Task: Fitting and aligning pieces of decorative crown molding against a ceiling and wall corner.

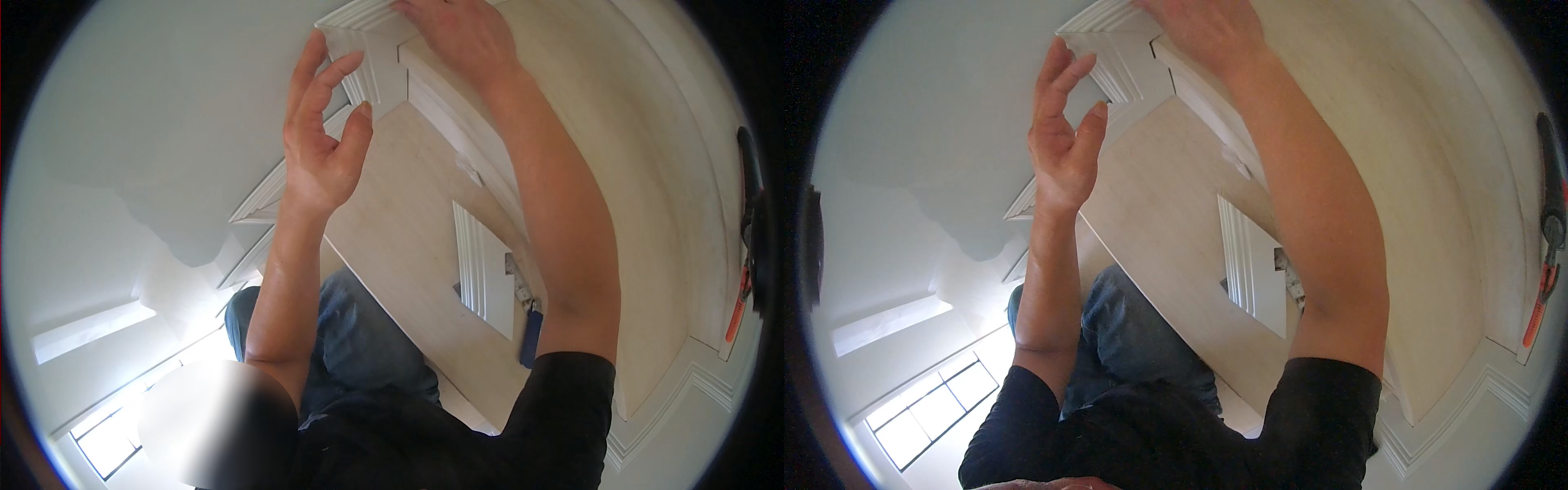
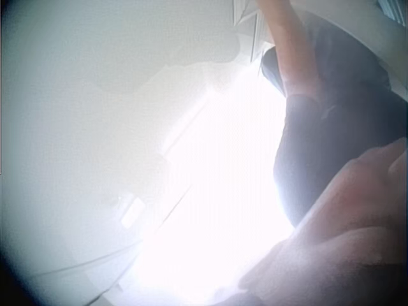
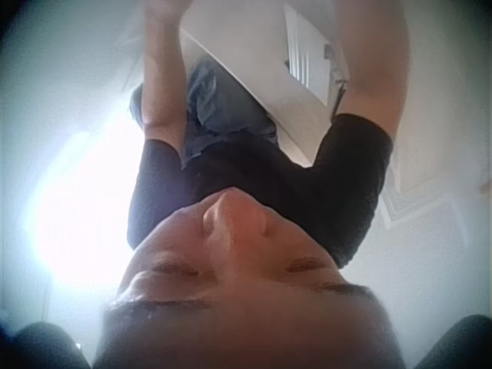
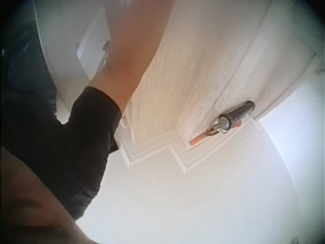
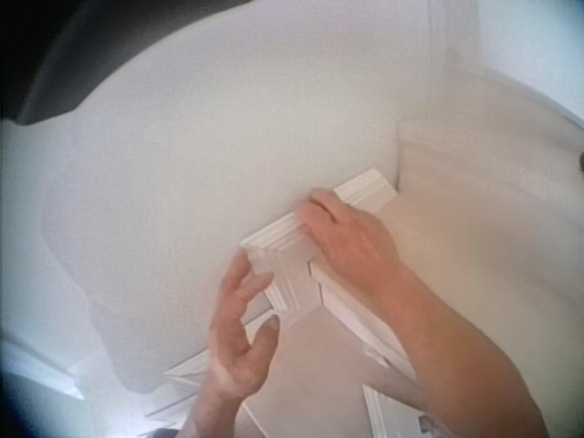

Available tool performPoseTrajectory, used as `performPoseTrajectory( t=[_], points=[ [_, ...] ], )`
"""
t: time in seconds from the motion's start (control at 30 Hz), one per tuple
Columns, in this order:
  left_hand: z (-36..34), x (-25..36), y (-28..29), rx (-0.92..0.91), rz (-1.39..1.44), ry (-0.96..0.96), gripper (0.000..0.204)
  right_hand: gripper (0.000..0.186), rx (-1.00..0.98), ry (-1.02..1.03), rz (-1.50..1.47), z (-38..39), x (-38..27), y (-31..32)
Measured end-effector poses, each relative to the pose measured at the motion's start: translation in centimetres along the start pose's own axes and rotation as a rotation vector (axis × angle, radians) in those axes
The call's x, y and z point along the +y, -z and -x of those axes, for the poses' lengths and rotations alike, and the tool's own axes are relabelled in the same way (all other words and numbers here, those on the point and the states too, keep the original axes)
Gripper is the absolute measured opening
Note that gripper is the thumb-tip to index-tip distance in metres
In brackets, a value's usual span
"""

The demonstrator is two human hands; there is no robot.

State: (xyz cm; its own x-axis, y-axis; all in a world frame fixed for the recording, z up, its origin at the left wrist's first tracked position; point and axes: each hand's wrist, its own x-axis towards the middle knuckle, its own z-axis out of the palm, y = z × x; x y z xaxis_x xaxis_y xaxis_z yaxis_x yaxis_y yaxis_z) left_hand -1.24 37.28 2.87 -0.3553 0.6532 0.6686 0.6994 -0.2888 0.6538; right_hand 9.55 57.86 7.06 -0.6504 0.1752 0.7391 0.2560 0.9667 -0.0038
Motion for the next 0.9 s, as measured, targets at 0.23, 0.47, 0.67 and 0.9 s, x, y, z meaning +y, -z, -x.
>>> performPoseTrajectory(
  t=[0.23, 0.47, 0.67, 0.9],
  points=[
    [0.2, -0.2, 0.0, 0.003, 0.026, 0.026, 0.053, 0.037, 0.026, 0.217, -0.278, 0.5, -1.8, -0.6],
    [-0.1, 0.4, 1.3, 0.028, 0.266, 0.183, 0.056, 0.057, -0.018, 0.203, -0.182, 0.8, -4.0, -1.3],
    [0.6, -3.3, 2.7, -0.185, 0.300, 0.129, 0.089, 0.074, -0.049, 0.185, -0.002, 1.3, -4.2, -2.3],
    [4.4, -2.4, -0.7, -0.268, -0.131, 0.078, 0.052, 0.077, -0.069, 0.210, 0.110, 1.3, -3.9, -2.4]
  ],
)
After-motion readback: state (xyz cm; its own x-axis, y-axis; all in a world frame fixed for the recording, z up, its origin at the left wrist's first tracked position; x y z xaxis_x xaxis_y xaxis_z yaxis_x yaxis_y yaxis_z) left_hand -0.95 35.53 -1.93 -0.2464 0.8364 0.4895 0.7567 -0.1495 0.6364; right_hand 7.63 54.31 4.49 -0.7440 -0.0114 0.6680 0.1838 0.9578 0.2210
